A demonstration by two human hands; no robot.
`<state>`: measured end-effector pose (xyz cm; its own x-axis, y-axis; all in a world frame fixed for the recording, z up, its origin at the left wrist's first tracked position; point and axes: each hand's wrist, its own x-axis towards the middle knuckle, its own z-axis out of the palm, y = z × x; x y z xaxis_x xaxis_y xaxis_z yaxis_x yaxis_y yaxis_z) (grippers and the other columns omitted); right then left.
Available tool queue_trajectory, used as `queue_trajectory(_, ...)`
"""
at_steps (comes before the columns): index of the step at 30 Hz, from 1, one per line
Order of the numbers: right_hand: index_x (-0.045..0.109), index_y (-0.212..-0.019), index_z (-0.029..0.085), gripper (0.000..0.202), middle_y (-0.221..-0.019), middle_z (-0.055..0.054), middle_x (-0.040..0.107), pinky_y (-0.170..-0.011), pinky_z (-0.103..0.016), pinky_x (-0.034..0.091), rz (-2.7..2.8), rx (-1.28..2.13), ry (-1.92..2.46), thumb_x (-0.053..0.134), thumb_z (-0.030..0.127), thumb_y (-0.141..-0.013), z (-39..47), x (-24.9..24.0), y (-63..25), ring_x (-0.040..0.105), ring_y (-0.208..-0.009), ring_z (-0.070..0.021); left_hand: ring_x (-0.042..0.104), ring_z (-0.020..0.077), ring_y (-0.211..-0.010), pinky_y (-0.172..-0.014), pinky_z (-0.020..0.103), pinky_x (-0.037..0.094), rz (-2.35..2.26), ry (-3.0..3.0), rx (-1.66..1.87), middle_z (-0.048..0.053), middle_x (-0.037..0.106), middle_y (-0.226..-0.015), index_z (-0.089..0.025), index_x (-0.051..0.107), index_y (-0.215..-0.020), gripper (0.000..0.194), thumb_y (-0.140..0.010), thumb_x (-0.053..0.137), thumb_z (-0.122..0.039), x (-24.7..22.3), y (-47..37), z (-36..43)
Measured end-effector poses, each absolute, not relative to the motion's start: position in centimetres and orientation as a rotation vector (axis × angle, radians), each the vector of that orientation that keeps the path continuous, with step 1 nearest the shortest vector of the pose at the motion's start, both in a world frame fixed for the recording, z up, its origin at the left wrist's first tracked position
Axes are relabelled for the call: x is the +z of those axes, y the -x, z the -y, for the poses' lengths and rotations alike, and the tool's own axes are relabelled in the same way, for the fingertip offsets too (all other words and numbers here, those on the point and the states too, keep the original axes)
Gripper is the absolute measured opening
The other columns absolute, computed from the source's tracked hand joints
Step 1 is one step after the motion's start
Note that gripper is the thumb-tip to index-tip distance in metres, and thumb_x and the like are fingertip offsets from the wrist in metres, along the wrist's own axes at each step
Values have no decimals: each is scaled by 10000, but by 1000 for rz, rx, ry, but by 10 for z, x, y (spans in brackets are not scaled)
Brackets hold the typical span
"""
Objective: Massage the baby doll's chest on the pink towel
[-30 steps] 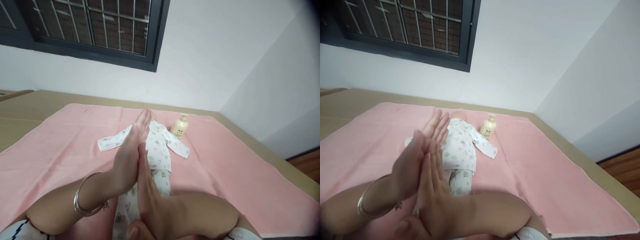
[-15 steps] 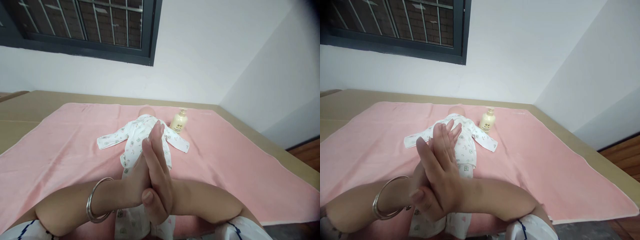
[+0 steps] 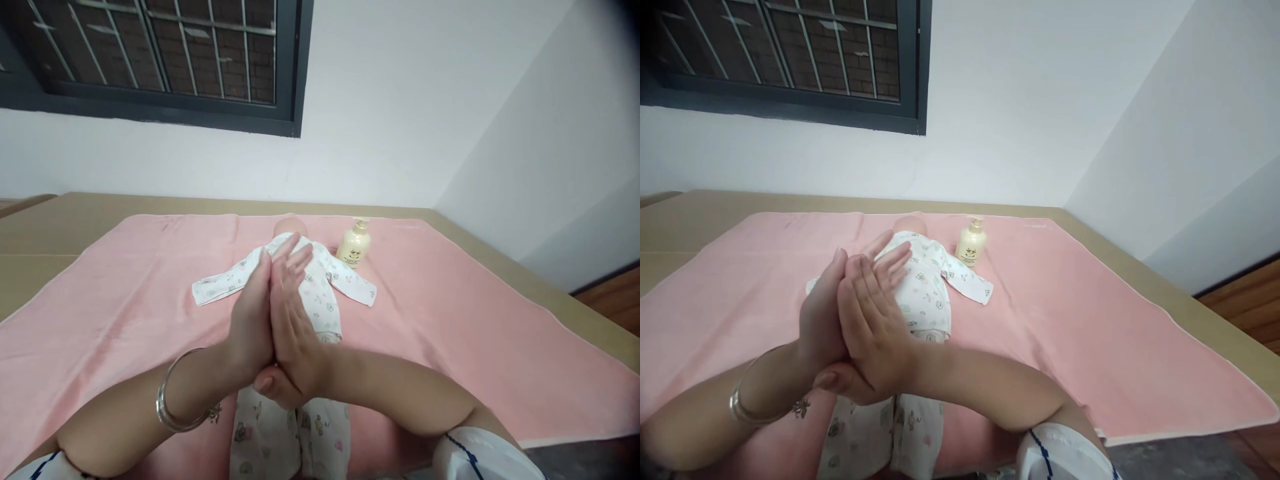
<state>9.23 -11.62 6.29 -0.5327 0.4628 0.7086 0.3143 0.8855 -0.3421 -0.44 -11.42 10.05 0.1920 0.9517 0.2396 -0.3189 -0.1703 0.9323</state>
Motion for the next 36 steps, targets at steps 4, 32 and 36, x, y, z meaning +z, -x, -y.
queue_trajectory(4,-320,-1519,194,930,-1666,-86,-148,-1257,-573,147,2175,297,591,388,509,-1006,119,66,-85,-48,-1540,-298,403,284,-1450,-1214,513,307,-760,-1111,1423,87,571,-1448,-239,491,-1433,576,-1021,227,-542,112,8,91)
queue_trajectory(32,493,-1443,164,456,-1584,-120,377,-1240,-511,151,2451,27,1357,379,279,-1017,20,43,-116,275,-1496,-267,635,211,-1093,-1031,355,455,-1176,-1314,1704,86,709,-1089,-185,656,-947,219,-890,489,-314,-3,8,-28)
queue_trajectory(36,415,-1497,113,558,-1602,-163,323,-1208,-550,212,2317,45,1596,331,422,-1040,8,46,-124,270,-1490,-334,635,218,-1069,-1019,359,455,-1214,-1351,1712,73,714,-1055,-192,662,-930,211,-890,479,-289,-2,9,-26)
